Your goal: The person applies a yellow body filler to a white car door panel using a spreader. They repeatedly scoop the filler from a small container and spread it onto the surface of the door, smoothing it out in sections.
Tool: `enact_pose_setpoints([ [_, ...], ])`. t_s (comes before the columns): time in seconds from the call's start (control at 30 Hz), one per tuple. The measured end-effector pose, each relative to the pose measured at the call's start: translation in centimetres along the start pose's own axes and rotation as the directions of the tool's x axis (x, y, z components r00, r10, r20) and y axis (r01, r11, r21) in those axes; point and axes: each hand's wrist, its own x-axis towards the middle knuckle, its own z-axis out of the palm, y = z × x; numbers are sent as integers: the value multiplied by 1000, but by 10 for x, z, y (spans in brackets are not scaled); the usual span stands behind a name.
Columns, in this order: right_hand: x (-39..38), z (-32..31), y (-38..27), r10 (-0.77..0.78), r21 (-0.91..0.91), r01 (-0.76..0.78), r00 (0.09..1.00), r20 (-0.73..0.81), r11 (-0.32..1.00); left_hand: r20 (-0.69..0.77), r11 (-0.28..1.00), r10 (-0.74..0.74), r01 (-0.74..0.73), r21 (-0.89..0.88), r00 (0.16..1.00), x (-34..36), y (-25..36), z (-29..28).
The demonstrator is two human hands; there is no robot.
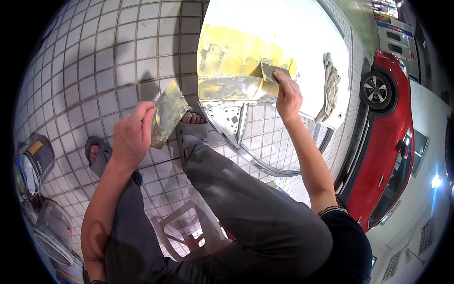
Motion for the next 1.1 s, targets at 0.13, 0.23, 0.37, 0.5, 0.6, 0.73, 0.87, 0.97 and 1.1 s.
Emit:
enact_pose_setpoints([
  [0.13,-13,0,-7,-13,5,13,1000,3,1000,-11,1000,2,-2,-4,1000,0,0,-2],
  [0.23,-21,1,-13,-14,23,14,1000,12,1000,-12,1000,4,-4,1,1000,-1,0,-4],
  [0.37,-37,2,-19,0,27,-1,1000,21,1000,-13,1000,1,-1,-5,1000,-1,-1,-6],
  [0.5,-56,6,-22,-3,15,2,999,44,1000,-19,1000,11,-11,-5,1000,-1,-2,-7],
  [0.6,-68,8,-28,-2,8,1,998,66,1000,-21,1000,12,-12,-2,1000,-1,-2,-7],
  [0.73,-88,19,-26,-15,8,14,997,81,1000,-17,1000,4,-4,0,1000,-2,-2,-7],
  [0.87,-101,19,-33,-8,21,6,993,122,1000,-68,999,38,-39,1,997,-1,-2,-5],
  [0.97,-106,16,-36,-2,46,-6,987,161,999,-70,999,34,-34,-1,997,-1,-2,-5],
  [1.1,-108,8,-40,-30,41,23,983,180,999,-72,999,33,-33,0,997,-1,-3,-5],
])
